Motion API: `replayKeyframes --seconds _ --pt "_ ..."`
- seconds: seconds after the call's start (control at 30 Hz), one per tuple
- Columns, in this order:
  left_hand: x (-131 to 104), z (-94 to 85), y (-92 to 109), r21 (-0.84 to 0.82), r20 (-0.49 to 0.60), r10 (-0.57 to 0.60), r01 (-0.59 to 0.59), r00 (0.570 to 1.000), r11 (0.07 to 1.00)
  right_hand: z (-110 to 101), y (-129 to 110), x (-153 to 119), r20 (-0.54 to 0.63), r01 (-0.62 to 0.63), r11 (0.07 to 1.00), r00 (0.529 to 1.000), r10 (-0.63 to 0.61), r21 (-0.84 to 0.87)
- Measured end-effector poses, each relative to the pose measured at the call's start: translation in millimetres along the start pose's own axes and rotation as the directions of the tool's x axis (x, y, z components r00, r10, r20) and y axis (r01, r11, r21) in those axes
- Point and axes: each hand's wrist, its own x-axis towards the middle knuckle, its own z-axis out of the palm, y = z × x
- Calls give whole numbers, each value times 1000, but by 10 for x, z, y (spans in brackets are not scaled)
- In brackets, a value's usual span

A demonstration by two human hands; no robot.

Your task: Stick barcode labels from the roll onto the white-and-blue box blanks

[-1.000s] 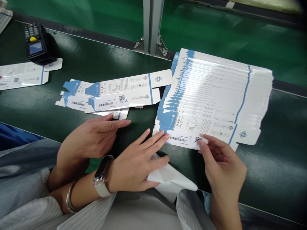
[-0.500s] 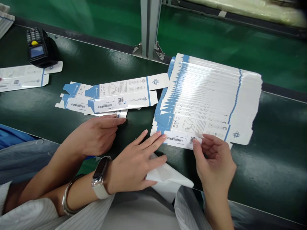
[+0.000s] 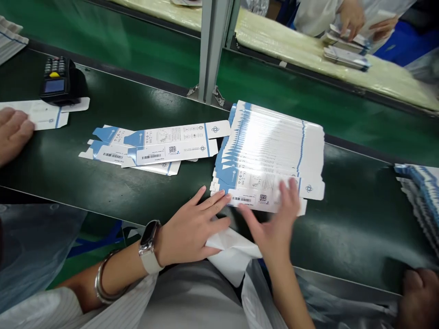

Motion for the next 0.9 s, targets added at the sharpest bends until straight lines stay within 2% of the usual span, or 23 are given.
replayKeyframes --seconds 0.07,0.1,0.17,0.27,0.33,0.4,0.47,0.53,0.6,0.67,0.73,0.8,0.87,0.9 --pt "-2 3 -2 14 -20 7 -7 1000 1000 116 -8 16 132 6 999 991 -2 -32" --pt "-3 6 -3 20 -30 10 -9 1000 1000 139 32 22 150 -31 997 988 41 -68" --pt "-4 14 -4 29 -46 13 -12 999 1000 97 189 22 94 -161 978 980 174 -132" --pt "-5 27 -7 31 -53 17 -16 998 999 -94 473 -14 -47 -389 908 921 387 -157" --pt "-4 34 -11 32 -55 17 -15 998 999 -197 576 -52 -53 -464 876 886 462 -128" --pt "-5 46 -15 29 -61 17 -15 998 999 -233 574 -92 -25 -492 869 871 491 -50" --pt "-9 65 -16 22 -85 19 -18 996 1000 -218 496 -125 3 -499 865 866 499 61" --pt "-18 90 -17 10 -121 25 -24 992 1000 -194 397 -144 -22 -504 854 859 511 128" --pt "-31 112 -23 -10 -152 27 -29 988 1000 -197 323 -150 -121 -502 850 845 522 162" --pt "-47 121 -38 -49 -172 26 -35 985 998 -246 305 -147 -241 -460 844 817 524 276" --pt "-66 113 -60 -105 -178 26 -46 984 993 -331 348 -133 -354 -362 826 774 525 432" --pt "-84 95 -81 -169 -179 23 -54 984 984 -419 416 -93 -479 -262 809 695 536 525" --pt "-96 79 -92 -224 -177 11 -51 984 973 -463 441 -7 -552 -204 799 626 551 566" --pt "-99 74 -92 -243 -178 1 -45 984 969 -456 414 57 -561 -182 791 614 556 585"
